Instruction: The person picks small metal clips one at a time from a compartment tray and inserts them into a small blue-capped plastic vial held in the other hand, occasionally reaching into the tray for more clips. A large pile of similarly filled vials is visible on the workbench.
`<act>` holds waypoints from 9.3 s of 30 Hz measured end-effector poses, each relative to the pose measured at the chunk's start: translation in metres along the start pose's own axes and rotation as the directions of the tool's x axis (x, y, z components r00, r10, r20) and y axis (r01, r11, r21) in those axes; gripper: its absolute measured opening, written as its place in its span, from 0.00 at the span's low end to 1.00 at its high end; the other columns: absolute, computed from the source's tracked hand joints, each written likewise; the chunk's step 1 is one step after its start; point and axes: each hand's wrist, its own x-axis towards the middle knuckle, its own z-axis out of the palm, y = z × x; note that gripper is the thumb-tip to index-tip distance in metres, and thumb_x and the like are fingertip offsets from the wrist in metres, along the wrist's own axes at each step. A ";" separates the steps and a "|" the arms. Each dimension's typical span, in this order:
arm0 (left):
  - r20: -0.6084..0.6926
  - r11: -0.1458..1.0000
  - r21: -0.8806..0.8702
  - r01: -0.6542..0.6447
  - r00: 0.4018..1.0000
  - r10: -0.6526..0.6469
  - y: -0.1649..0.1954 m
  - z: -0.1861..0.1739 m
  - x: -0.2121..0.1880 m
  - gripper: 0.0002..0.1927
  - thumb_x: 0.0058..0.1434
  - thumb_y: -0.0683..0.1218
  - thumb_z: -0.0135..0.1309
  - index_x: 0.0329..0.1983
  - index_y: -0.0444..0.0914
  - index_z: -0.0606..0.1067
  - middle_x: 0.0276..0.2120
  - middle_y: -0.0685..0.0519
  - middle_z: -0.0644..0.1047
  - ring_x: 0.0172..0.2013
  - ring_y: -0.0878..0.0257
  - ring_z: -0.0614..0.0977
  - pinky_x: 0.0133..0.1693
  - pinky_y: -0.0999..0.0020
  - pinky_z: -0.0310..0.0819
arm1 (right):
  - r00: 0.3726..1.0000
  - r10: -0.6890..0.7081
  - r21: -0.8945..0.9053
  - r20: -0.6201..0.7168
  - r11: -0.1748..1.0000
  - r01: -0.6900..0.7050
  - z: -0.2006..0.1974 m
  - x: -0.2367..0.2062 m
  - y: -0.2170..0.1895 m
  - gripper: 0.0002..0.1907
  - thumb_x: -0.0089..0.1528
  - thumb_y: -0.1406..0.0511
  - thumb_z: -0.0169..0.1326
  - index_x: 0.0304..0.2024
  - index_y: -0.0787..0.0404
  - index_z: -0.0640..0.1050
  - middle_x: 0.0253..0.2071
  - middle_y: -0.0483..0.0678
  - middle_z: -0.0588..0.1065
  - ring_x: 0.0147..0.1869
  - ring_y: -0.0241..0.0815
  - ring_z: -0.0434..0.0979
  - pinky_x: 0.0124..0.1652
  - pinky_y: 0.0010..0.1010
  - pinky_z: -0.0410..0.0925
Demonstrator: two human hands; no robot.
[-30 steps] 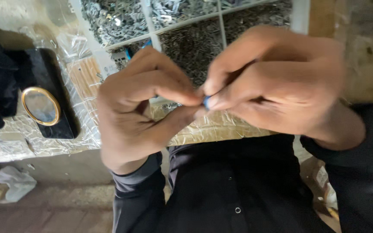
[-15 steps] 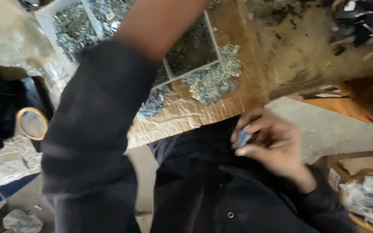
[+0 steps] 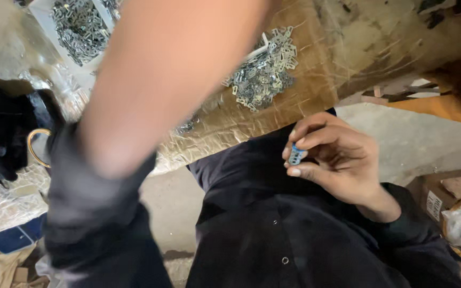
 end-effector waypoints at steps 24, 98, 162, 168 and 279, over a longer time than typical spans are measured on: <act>-0.181 0.856 -0.177 0.486 0.838 -0.514 0.089 0.095 -0.146 0.12 0.58 0.36 0.69 0.44 0.39 0.83 0.40 0.53 0.76 0.38 0.55 0.76 0.40 0.60 0.71 | 0.945 -0.283 -0.086 -0.164 0.958 0.272 -0.017 0.071 -0.030 0.26 0.60 0.81 0.61 0.60 0.63 0.75 0.56 0.56 0.76 0.52 0.42 0.84 0.45 0.29 0.83; -0.186 0.632 -0.733 0.251 0.820 -0.541 0.081 0.107 -0.173 0.11 0.59 0.36 0.67 0.42 0.37 0.78 0.40 0.53 0.81 0.40 0.58 0.80 0.45 0.65 0.76 | 0.982 0.166 0.124 0.087 0.976 -0.176 0.045 0.022 -0.005 0.18 0.63 0.79 0.61 0.55 0.76 0.76 0.61 0.64 0.71 0.56 0.44 0.80 0.52 0.34 0.82; 0.054 0.513 -0.763 0.393 0.830 -0.555 0.085 0.099 -0.163 0.13 0.60 0.38 0.71 0.46 0.43 0.84 0.38 0.53 0.74 0.33 0.72 0.74 0.33 0.75 0.69 | 0.973 0.176 0.052 0.151 0.981 -0.186 0.017 0.016 -0.005 0.17 0.58 0.78 0.66 0.49 0.73 0.79 0.52 0.61 0.74 0.48 0.48 0.84 0.45 0.33 0.84; -0.224 0.951 0.104 0.291 0.938 -0.263 0.065 0.116 -0.152 0.12 0.70 0.49 0.66 0.54 0.43 0.82 0.48 0.51 0.75 0.49 0.55 0.75 0.48 0.63 0.74 | 0.985 0.139 -0.023 -0.105 0.990 -0.142 0.013 0.004 -0.020 0.17 0.58 0.78 0.67 0.49 0.71 0.79 0.50 0.61 0.74 0.44 0.45 0.85 0.39 0.32 0.84; -0.139 0.677 -0.704 0.214 0.894 -0.427 0.056 0.072 -0.188 0.13 0.54 0.38 0.67 0.42 0.42 0.80 0.34 0.52 0.71 0.35 0.57 0.73 0.38 0.63 0.68 | 0.944 0.152 -0.089 0.292 0.987 -0.132 0.053 0.045 0.019 0.16 0.62 0.72 0.65 0.51 0.71 0.80 0.51 0.58 0.75 0.44 0.43 0.87 0.39 0.24 0.84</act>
